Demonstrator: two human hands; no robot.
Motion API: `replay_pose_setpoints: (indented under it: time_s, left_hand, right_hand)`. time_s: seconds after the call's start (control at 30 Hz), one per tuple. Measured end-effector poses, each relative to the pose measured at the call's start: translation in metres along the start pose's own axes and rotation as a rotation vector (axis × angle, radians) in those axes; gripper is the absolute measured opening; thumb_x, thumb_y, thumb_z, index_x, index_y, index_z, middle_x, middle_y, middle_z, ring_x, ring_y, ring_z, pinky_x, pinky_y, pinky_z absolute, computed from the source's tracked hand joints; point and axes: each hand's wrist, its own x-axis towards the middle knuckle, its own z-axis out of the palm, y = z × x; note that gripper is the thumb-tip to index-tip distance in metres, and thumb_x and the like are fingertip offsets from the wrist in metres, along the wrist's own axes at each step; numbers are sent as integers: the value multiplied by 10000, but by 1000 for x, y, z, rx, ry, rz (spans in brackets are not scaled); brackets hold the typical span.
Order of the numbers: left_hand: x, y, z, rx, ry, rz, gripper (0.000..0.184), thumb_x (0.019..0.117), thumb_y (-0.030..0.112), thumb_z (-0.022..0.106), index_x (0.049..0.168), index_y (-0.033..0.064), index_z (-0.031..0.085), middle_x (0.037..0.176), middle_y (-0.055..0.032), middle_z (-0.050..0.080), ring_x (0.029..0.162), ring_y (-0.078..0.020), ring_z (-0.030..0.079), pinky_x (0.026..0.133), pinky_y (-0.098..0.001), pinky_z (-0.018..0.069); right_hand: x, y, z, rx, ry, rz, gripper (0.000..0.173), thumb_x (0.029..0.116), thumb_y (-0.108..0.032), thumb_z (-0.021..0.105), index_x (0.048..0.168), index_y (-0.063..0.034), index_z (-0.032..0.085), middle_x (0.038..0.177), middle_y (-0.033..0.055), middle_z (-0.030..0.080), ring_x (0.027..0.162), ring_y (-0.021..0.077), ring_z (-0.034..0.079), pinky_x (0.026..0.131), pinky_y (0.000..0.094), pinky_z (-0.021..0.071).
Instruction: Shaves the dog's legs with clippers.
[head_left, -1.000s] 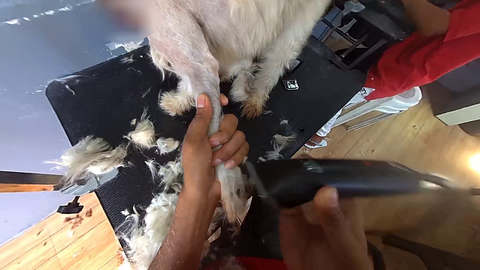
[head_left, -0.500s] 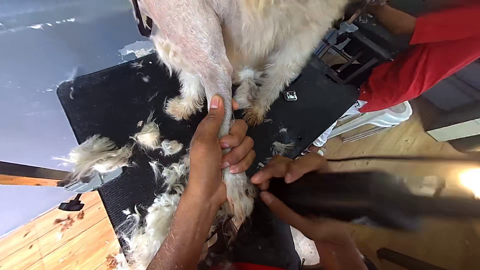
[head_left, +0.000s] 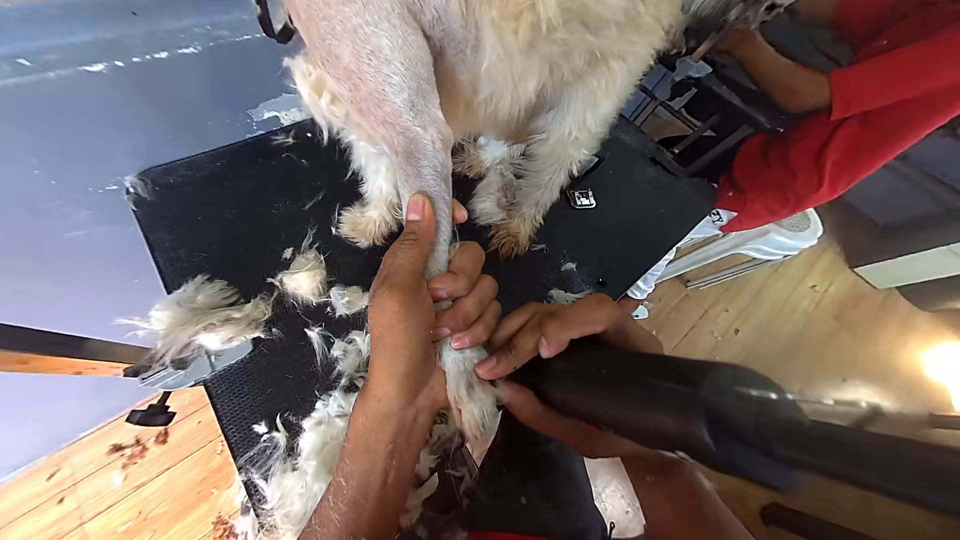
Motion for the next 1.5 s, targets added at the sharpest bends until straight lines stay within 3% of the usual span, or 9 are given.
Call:
replay_pose_setpoints:
  time_s: [0.2, 0.37, 0.53, 0.63, 0.77, 0.87, 1.03, 1.27, 1.5]
  left_hand:
    - [3, 3, 0, -60, -24, -3, 472, 1108, 494, 234, 1134, 125, 528, 523, 71, 303, 325, -19, 296, 320, -158, 331]
    - [1, 0, -3, -1, 12, 16, 489, 1110, 491, 217, 1138, 113, 525, 508, 60, 272, 321, -36, 289, 317, -186, 339]
    - [6, -2, -2, 45, 20, 65, 483, 1114, 473, 206, 1138, 111, 525, 518, 64, 280, 327, -19, 265, 320, -157, 303]
    - [7, -5, -4, 88, 45, 84, 477, 1117, 462, 219, 1129, 103, 534, 518, 57, 281, 324, -22, 247, 313, -154, 283]
    - [8, -10, -5, 141, 95, 110, 469, 1120, 453, 206, 1113, 131, 547, 512, 71, 292, 328, -11, 259, 315, -146, 286]
    - [15, -8, -5, 145, 126, 139, 449, 1126, 417, 196, 1090, 126, 536, 512, 86, 305, 338, -7, 296, 327, -148, 325]
    - [18, -7, -4, 157, 133, 152, 452, 1127, 409, 191, 1080, 118, 533, 506, 84, 298, 338, -17, 297, 331, -155, 327]
    - [12, -16, -6, 225, 128, 132, 446, 1125, 432, 208, 1098, 123, 527, 546, 64, 333, 353, -30, 312, 339, -162, 343]
    - [2, -24, -3, 259, 65, 108, 444, 1123, 427, 188, 1113, 117, 506, 546, 22, 310, 342, -61, 269, 320, -184, 299]
  right_hand:
    - [7, -4, 3, 191, 59, 244, 389, 833, 46, 782, 1096, -80, 525, 914, 88, 730, 927, 211, 742, 865, 357, 628]
    - [10, -10, 6, 78, 121, 438, 375, 795, 3, 808, 1061, -61, 552, 859, 90, 732, 820, 198, 743, 732, 316, 642]
    - [10, -14, 11, -32, 464, 653, 230, 826, -83, 815, 996, -62, 663, 828, 106, 722, 694, 201, 696, 592, 330, 597]
    - [1, -16, 2, 268, 768, 731, 214, 915, -166, 760, 1052, -65, 631, 901, 116, 682, 805, 196, 684, 741, 371, 602]
    - [-37, -38, -10, 670, 785, 592, 367, 950, -143, 673, 1294, -29, 619, 1366, 225, 614, 1286, 336, 598, 1070, 486, 509]
    - [-54, -51, 4, 506, 823, 552, 467, 933, -219, 741, 1342, -49, 594, 1322, 219, 644, 1211, 349, 655, 1036, 511, 547]
    - [-51, -61, 47, -148, 1038, 382, 579, 802, -264, 877, 1247, -192, 514, 1030, -39, 734, 912, 123, 742, 792, 338, 660]
    - [-42, -61, 66, -514, 977, 198, 482, 826, -222, 864, 1214, -201, 579, 1043, -147, 732, 978, 1, 711, 867, 197, 613]
    - [-45, -69, 63, -548, 788, 246, 489, 835, -155, 852, 1209, -177, 537, 1068, -121, 716, 989, 22, 710, 916, 213, 607]
